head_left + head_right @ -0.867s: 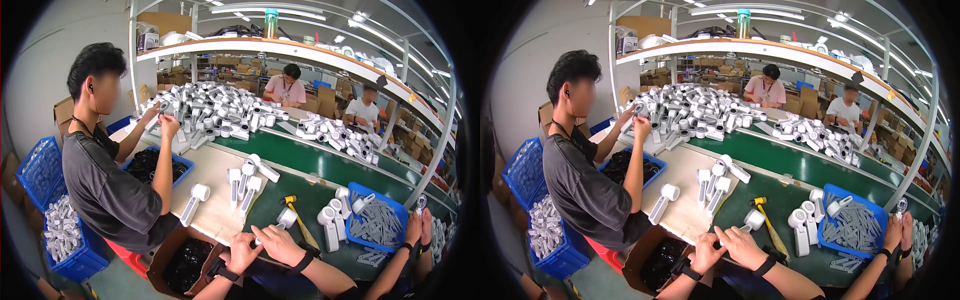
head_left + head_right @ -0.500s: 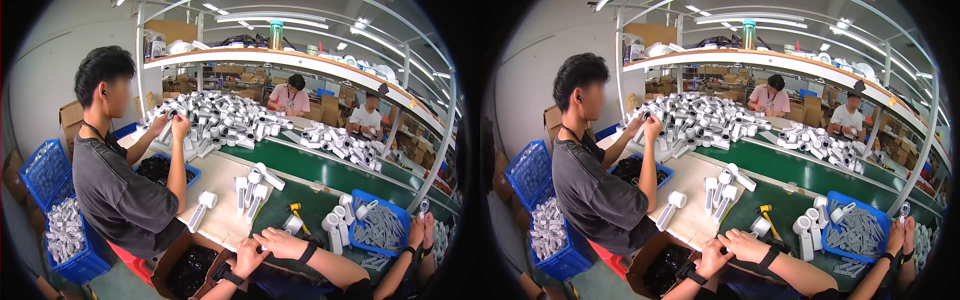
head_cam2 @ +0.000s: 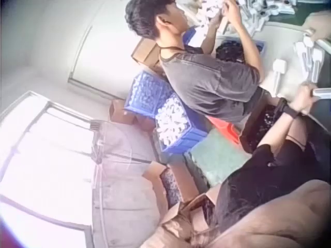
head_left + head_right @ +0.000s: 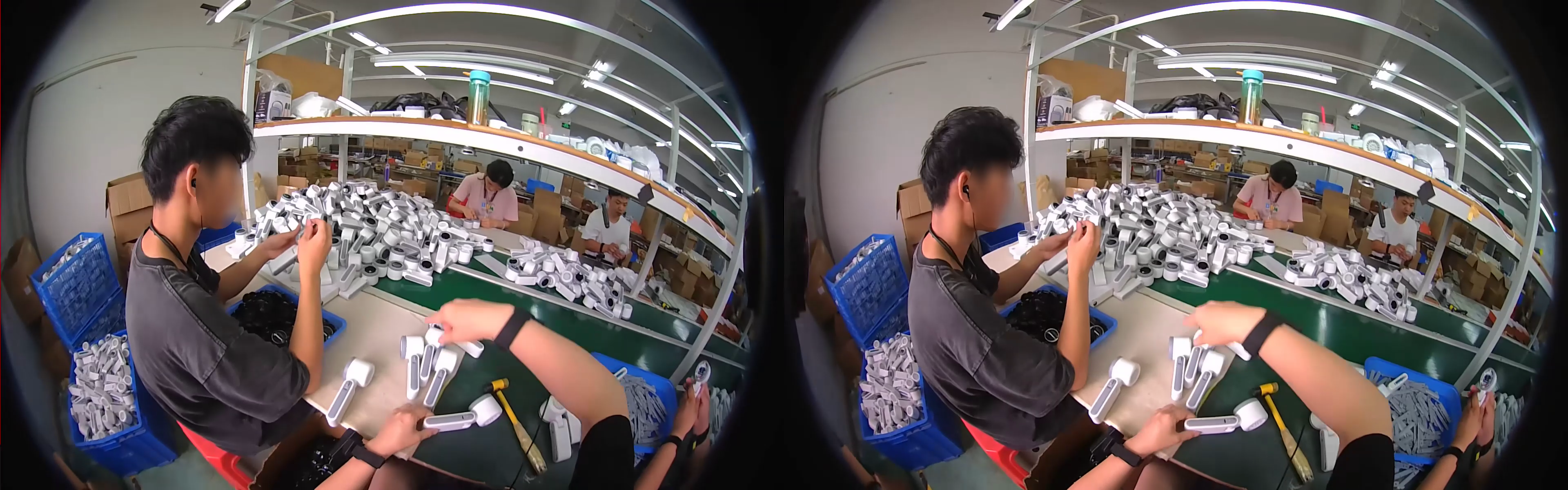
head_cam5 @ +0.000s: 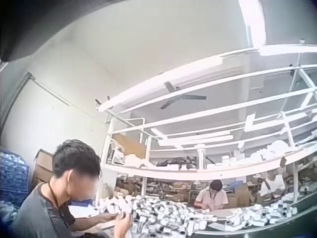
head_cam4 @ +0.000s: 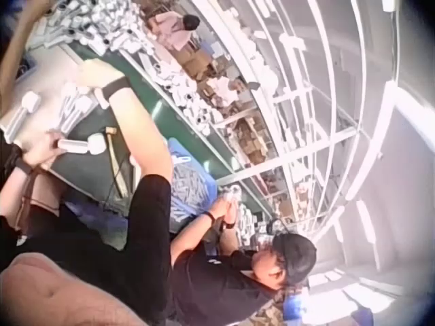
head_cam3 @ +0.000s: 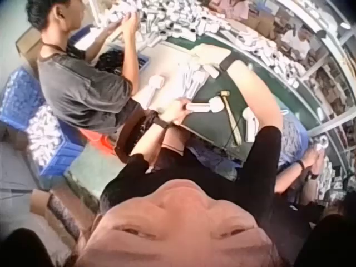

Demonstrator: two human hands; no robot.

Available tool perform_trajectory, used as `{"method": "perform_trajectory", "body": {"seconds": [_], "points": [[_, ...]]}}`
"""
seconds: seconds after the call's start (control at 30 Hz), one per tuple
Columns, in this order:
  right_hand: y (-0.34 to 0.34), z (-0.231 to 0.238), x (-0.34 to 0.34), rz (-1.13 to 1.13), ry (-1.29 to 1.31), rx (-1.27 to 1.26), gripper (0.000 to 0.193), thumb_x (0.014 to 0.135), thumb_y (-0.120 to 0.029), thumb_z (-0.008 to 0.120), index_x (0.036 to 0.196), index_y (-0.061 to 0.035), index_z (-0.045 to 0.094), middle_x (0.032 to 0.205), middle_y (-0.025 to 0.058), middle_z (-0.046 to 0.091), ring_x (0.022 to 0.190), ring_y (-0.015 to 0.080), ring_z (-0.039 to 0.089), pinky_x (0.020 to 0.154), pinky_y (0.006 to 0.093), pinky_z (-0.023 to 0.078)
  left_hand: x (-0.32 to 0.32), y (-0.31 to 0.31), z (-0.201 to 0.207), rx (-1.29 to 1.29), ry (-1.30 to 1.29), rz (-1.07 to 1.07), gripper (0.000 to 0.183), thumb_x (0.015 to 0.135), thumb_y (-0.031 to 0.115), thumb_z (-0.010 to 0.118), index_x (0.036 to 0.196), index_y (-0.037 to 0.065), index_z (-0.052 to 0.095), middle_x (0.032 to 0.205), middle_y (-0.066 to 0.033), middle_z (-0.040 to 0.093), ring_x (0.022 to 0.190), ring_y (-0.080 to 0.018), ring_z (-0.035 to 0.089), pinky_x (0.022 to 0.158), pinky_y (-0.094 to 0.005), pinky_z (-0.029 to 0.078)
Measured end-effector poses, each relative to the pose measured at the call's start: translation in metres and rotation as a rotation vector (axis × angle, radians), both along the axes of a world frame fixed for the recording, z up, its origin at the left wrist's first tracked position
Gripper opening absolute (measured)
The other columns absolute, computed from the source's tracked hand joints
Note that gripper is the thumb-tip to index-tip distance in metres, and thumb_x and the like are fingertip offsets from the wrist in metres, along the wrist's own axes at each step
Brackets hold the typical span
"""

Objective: The person assembles handheld fans by fitting a handle to a fan body and striking the joint with a mallet. They then use a thin metal tool to press into a slot on the handle before setting the fan aside.

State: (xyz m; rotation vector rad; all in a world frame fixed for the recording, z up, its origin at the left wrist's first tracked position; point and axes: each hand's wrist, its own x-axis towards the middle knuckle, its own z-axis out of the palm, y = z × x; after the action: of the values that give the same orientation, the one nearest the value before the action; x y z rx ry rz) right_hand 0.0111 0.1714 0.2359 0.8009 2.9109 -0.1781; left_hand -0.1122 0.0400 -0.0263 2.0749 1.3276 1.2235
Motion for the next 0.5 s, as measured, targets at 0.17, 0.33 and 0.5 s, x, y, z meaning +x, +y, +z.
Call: {"method": "perform_trajectory", "body": {"seconds": [0.17, 0.33, 0.5], "points": [[0.120, 0.057, -0.056, -0.028, 0.272, 0.112, 0.061, 0.082, -0.026, 0.075, 0.135, -0.0023, 0.058, 0.094, 0.0128, 0.070, 0.085, 0.0252, 0.068, 0.076, 0.0367, 0.053, -0.005, 0.010, -0.007, -0.057, -0.124, -0.097, 0.025, 0.077, 0.019, 0.084, 0.093, 0.005, 0.071, 0.092, -0.0102, 0.069, 0.087, -0.0302, 0.067, 0.081, -0.0386, 0.053], [0.218, 0.064, -0.134, -0.037, 0.619, 0.122, 0.067, 0.076, -0.024, 0.079, 0.135, 0.0008, 0.058, 0.096, 0.0150, 0.068, 0.080, 0.0202, 0.062, 0.075, 0.0329, 0.050, -0.008, -0.001, 0.011, -0.054, -0.125, -0.037, 0.026, 0.077, 0.020, 0.080, 0.096, 0.007, 0.067, 0.090, -0.0140, 0.067, 0.090, -0.0373, 0.064, 0.083, -0.0438, 0.051], [0.317, 0.062, -0.200, -0.098, 0.846, 0.069, 0.069, 0.072, -0.023, 0.082, 0.135, -0.0039, 0.060, 0.129, 0.0261, 0.062, 0.123, 0.0323, 0.059, 0.105, 0.0364, 0.044, -0.013, -0.002, 0.025, -0.016, -0.144, -0.050, 0.024, 0.076, 0.014, 0.079, 0.094, 0.007, 0.065, 0.092, -0.0131, 0.066, 0.091, -0.0364, 0.064, 0.084, -0.0450, 0.050]]}}
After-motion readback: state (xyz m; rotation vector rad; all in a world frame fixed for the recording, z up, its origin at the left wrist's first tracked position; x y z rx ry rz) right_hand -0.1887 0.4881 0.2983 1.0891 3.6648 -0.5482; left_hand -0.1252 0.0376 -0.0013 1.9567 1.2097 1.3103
